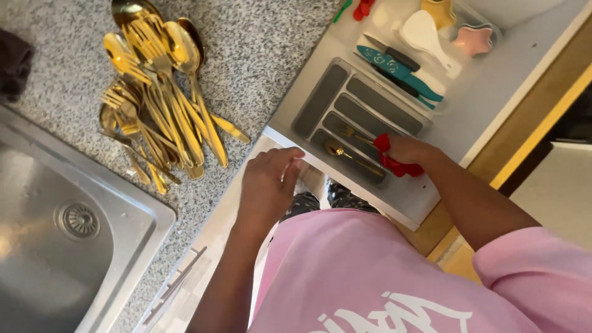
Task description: Drying a tray and gold-colored cutlery with a red cloth and organizing them into a kitchen drawer.
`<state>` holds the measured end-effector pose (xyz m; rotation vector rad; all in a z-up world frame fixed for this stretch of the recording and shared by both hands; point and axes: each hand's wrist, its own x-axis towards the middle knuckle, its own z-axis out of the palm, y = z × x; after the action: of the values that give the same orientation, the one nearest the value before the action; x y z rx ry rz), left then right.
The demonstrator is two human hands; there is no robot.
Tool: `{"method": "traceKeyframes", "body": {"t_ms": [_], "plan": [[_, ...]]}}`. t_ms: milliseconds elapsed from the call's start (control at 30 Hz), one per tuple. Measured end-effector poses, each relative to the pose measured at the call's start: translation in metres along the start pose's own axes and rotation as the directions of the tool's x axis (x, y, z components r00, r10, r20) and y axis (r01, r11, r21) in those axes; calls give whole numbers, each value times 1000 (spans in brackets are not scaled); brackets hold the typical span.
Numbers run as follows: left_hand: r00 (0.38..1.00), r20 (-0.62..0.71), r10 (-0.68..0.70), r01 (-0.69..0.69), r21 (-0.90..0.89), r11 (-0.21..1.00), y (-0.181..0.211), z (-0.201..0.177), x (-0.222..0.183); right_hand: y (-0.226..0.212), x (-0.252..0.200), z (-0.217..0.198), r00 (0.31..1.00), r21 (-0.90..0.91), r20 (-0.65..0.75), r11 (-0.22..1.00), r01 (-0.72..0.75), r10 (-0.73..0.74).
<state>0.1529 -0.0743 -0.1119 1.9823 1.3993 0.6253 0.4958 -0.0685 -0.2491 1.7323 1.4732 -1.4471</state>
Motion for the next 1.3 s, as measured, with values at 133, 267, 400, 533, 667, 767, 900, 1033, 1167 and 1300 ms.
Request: {"method": "traceKeyframes", "body": {"t_ms": [133, 267, 400, 533, 667, 767, 900, 1033, 1167, 1300], "plan": [[991, -130, -37, 50, 100, 994, -8, -27, -6, 23, 36, 13, 997, 1, 64, 999, -53, 53], [962, -273, -29, 61, 108, 992, -8, -50, -5, 49, 61, 19, 992, -202, 52, 975, -98, 111], [953, -303, -11, 43, 98, 994, -8, -53, -3, 44, 49, 2, 983, -240, 112, 964, -114, 144], [948, -317, 10, 29, 120, 992, 0, -63, 6, 13, 8, -34, 989, -227, 38, 965, -129, 141], [923, -383, 38, 92, 317, 944, -20, -87, 5, -28, -34, -72, 994, -135, -109, 990, -36, 22], [925, -374, -67, 251, 470, 846, -27, -103, 8, -55, -60, -87, 975, -192, -219, 981, -13, -30], [907, -419, -45, 308, 587, 749, -44, -105, 26, -153, -141, -114, 936, -202, -342, 979, 15, -85], [932, -321, -170, 338, 597, 727, -48, -103, 60, -194, -157, -123, 797, 279, -563, 857, 433, -220], [847, -48, -530, 449, 599, 663, -34, -116, 91, -199, -105, -100, 688, 739, -647, -48, 673, -329], [929, -166, -330, 359, 623, 695, -60, -102, 88, -245, -104, -92, 694, 823, -565, -239, 516, -447]]}}
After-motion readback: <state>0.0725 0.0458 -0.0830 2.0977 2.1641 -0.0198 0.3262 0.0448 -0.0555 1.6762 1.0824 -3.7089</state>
